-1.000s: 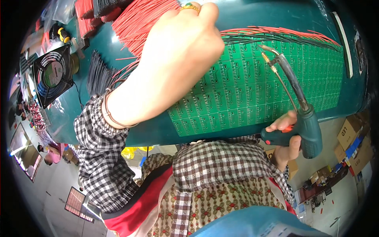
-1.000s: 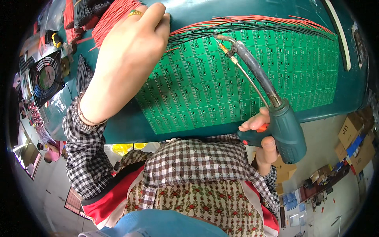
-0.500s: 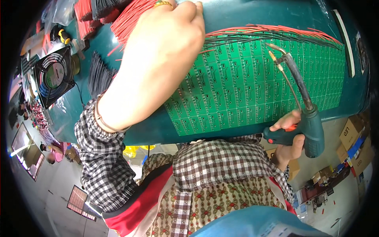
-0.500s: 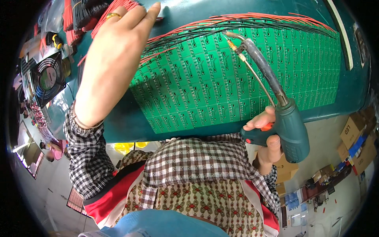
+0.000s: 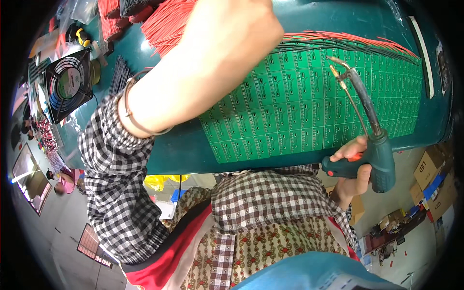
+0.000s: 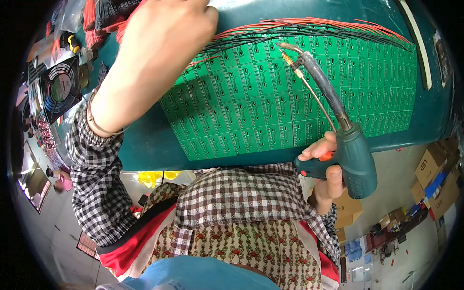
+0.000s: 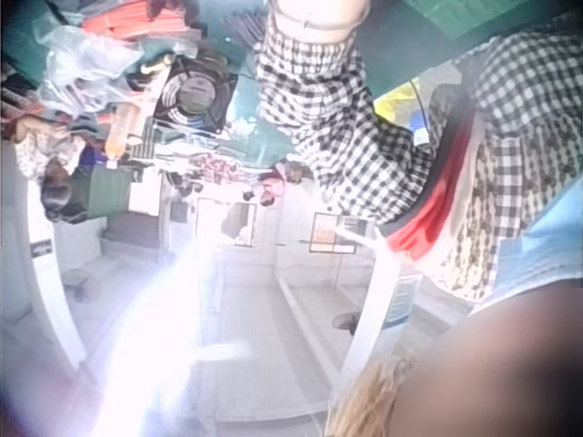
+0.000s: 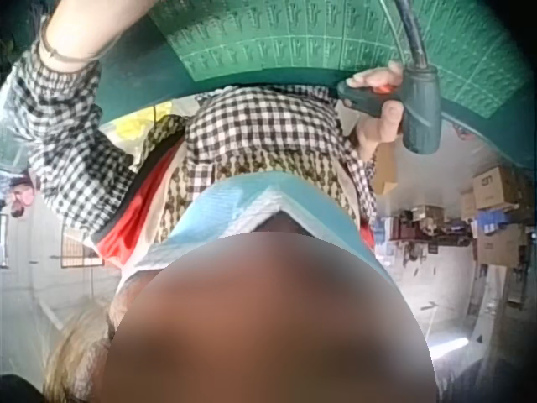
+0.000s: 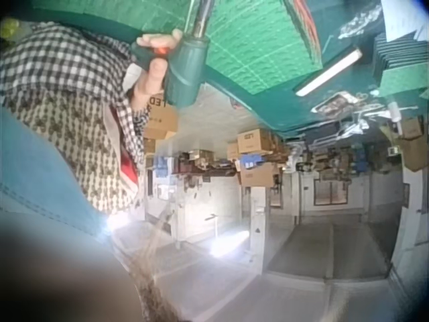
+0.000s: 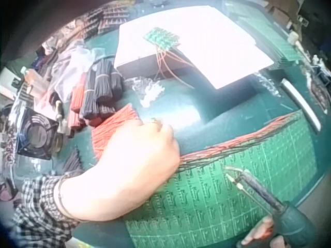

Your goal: Soldering individual red and black wires onto designated contact points on printed circuit boards.

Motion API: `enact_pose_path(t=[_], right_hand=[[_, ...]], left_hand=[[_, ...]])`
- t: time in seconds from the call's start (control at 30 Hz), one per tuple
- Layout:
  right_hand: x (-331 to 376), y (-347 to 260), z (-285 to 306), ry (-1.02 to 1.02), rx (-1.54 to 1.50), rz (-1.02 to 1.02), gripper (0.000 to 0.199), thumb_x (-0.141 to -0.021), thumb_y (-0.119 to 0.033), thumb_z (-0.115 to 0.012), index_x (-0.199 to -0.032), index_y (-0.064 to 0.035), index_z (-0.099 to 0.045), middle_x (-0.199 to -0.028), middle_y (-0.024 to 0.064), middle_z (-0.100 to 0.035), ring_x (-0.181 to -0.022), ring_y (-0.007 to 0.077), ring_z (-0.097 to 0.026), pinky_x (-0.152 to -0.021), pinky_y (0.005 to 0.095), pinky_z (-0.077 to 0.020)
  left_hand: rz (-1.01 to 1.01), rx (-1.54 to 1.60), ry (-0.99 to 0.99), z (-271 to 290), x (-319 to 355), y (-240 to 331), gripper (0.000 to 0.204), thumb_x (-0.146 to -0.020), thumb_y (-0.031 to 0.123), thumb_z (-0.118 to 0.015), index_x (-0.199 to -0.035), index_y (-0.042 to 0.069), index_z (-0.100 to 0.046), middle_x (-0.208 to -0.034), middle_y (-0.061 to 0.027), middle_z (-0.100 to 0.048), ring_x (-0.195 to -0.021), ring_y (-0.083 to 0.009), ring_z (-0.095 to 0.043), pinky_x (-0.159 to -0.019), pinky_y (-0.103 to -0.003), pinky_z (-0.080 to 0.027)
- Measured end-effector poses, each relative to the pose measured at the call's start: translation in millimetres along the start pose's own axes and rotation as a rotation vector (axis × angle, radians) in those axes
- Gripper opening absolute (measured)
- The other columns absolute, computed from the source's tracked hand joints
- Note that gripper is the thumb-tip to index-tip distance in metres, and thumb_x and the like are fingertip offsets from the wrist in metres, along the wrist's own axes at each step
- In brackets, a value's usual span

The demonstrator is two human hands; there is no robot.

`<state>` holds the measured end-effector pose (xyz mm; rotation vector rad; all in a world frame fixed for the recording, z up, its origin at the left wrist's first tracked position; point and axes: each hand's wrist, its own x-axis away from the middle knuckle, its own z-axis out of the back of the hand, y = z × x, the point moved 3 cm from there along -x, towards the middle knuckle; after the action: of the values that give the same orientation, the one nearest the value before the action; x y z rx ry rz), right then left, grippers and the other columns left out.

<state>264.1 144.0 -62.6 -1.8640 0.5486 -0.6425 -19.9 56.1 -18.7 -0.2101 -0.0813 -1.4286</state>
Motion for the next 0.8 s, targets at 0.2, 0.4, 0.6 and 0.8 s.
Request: enact_pose_path(t=[0.2, 0.4, 0.6, 0.8], right_hand=[[-1.9, -3.3, 0.5, 0.008, 0.023, -0.025, 0.061, -0.088, -0.036, -0.058, -0.122, 0.0122, -0.04, -0.089, 0.0137, -0.058, -0.076, 0.0246, -0.061, -0.064, 0.0353, -0.0557], [-3.8, -6.7, -1.0, 0.019, 0.053, -0.025, 0.061, -0.088, -0.036, -0.058, -0.122, 0.0118, -0.04, -0.088, 0.0131, -0.058, -0.076, 0.0245, -0.061, -0.064, 0.0351, -0.0554], [-1.5, -5.9, 0.3, 0.026, 0.062, -0.001, 0.062, -0.088, -0.037, -0.058, -0.122, 0.0114, -0.041, -0.088, 0.0129, -0.058, -0.076, 0.0246, -0.06, -0.064, 0.0353, -0.0547], [2.5, -3.5, 1.4, 0.029, 0.05, -0.005, 0.062, -0.087, -0.038, -0.058, -0.121, 0.0114, -0.041, -0.088, 0.0126, -0.058, -0.076, 0.0246, -0.06, -0.064, 0.0353, -0.0547]], left_hand=[[0.149, 0.659, 0.426, -12.4, 39.1, 17.4, 0.027, -0.078, -0.006, -0.06, -0.101, 0.005, -0.066, -0.081, -0.0073, -0.055, -0.068, -0.0209, -0.057, -0.06, -0.026, -0.046], [0.283, 0.758, 0.354, 0.8, 44.5, -1.3, 0.036, -0.081, -0.009, -0.057, -0.112, 0.005, -0.065, -0.081, -0.0068, -0.056, -0.07, -0.0153, -0.055, -0.062, -0.022, -0.041], [0.01, 0.14, 0.22, 35.8, 24.7, -8.5, 0.018, -0.069, 0.005, -0.058, -0.087, 0.001, -0.059, -0.078, -0.0119, -0.055, -0.071, -0.0247, -0.057, -0.065, -0.031, -0.048], [-0.126, -0.006, 0.192, 8.9, 1.8, 10.5, 0.012, -0.063, 0.012, -0.056, -0.064, 0.001, -0.059, -0.065, -0.0112, -0.052, -0.069, -0.0233, -0.057, -0.062, -0.033, -0.049]])
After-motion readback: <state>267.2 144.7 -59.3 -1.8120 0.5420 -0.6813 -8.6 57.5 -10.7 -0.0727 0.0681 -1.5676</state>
